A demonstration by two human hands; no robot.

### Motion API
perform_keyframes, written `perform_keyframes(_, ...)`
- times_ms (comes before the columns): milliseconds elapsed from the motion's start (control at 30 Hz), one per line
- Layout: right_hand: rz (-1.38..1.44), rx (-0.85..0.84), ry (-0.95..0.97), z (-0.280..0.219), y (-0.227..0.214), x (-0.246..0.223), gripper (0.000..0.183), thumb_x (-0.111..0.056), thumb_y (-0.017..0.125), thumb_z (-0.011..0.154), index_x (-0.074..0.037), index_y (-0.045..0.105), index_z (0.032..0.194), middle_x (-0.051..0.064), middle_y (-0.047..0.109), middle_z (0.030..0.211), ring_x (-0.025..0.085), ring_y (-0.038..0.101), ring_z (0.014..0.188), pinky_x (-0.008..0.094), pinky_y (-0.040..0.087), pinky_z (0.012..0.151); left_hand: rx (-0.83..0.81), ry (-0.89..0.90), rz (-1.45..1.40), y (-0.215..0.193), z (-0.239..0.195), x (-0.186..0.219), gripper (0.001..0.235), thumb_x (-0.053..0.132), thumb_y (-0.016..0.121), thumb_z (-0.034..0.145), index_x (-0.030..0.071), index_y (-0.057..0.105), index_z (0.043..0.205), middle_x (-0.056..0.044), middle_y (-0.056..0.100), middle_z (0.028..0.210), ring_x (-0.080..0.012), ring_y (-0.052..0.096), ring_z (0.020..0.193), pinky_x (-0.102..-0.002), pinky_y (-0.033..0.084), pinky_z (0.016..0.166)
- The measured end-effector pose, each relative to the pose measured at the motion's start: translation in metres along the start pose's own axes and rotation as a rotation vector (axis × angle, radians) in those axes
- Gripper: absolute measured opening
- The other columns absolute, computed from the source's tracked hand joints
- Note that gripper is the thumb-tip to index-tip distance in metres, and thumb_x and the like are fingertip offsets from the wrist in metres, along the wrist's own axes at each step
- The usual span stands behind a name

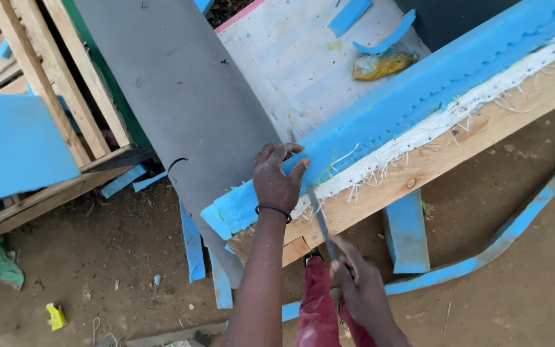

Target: The person measures and marks a large piece of dark gray foam using a tape measure and a knife. They then use a hand saw to cut a strip of blue foam attached to a wooden frame, removing the excess material.

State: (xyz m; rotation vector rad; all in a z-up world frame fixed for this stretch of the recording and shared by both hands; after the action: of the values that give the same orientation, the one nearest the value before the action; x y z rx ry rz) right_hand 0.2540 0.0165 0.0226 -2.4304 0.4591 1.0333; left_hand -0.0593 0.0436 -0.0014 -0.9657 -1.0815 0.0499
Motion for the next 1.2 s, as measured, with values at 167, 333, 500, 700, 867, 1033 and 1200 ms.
perform_keyframes(167,0.071,-0.046,0.126,-0.025,0.000,-0.002,0.077,-0.057,0.056,0.114,-0.044,0.057,0.190,0.004,0.102,0.093,0.016,0.099,0.090,0.036,0.071,0.096,-0.184,-0.019,-0.064,-0.019,-0.007,-0.022,0.027,0.027,0.087,0.117,0.023,0.083,0.143,-0.012,0.073,0.154,-0.0487,0.075,0.131,-0.079,0.073,0.117)
perform_keyframes(333,0.000,-0.087,0.197,-0.044,0.013,0.038,0.075,-0.059,0.053,0.113,-0.045,0.059,0.187,0.001,0.066,0.133,0.029,0.061,0.117,0.046,0.047,0.107,-0.104,-0.032,-0.046,-0.041,-0.014,-0.038,0.021,0.034,0.086,0.114,0.021,0.089,0.132,-0.009,0.080,0.138,-0.0435,0.075,0.130,-0.067,0.075,0.109)
perform_keyframes(500,0.070,-0.033,-0.123,0.003,0.013,-0.021,0.066,-0.038,0.055,0.122,-0.028,0.055,0.188,0.000,0.083,0.078,0.013,0.076,0.056,0.033,0.070,0.059,-0.051,-0.054,-0.045,-0.036,-0.021,-0.047,0.017,0.036,0.088,0.114,0.024,0.089,0.127,-0.005,0.082,0.136,-0.0439,0.074,0.131,-0.071,0.073,0.112)
perform_keyframes(700,-0.083,-0.045,0.035,-0.034,0.022,0.009,0.068,-0.037,0.050,0.122,-0.038,0.049,0.190,-0.001,0.089,0.081,0.010,0.060,0.047,0.029,0.057,0.044,-0.026,-0.043,-0.069,-0.043,-0.018,-0.035,0.018,0.035,0.089,0.112,0.021,0.092,0.122,-0.007,0.081,0.134,-0.0419,0.077,0.126,-0.064,0.076,0.102)
perform_keyframes(867,0.016,-0.037,0.020,-0.044,0.023,0.002,0.071,-0.055,0.050,0.118,-0.037,0.060,0.186,0.003,0.076,0.060,0.020,0.080,0.059,0.051,0.070,0.130,0.022,-0.030,-0.100,-0.046,-0.016,-0.031,0.015,0.031,0.092,0.108,0.020,0.094,0.118,-0.004,0.082,0.127,-0.0373,0.079,0.121,-0.059,0.074,0.092)
perform_keyframes(1033,-0.003,0.012,-0.173,0.005,0.026,-0.030,0.066,-0.049,0.051,0.121,-0.028,0.061,0.183,-0.001,0.071,0.060,0.013,0.061,0.042,0.037,0.068,0.064,-0.025,-0.024,-0.119,-0.040,-0.022,-0.041,0.022,0.036,0.083,0.119,0.020,0.089,0.133,-0.007,0.076,0.138,-0.0433,0.075,0.130,-0.073,0.074,0.115)
perform_keyframes(1200,-0.031,-0.075,0.009,-0.041,0.034,0.005,0.068,-0.037,0.053,0.123,-0.037,0.054,0.191,-0.001,0.067,0.066,0.012,0.051,0.049,0.033,0.050,0.049,-0.107,-0.026,-0.063,-0.077,-0.022,-0.045,0.027,0.027,0.086,0.116,0.015,0.088,0.141,-0.016,0.074,0.147,-0.0493,0.073,0.136,-0.075,0.073,0.114)
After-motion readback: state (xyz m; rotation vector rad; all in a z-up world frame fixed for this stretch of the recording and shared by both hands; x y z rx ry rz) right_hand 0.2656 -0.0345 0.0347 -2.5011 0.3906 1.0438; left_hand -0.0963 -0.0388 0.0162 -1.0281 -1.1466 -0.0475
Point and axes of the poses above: each hand's wrist, its own z-axis towards the middle knuckle, its own y-axis out of the palm, x = y × z, the point moved 7 cm from there along z, towards the middle knuckle
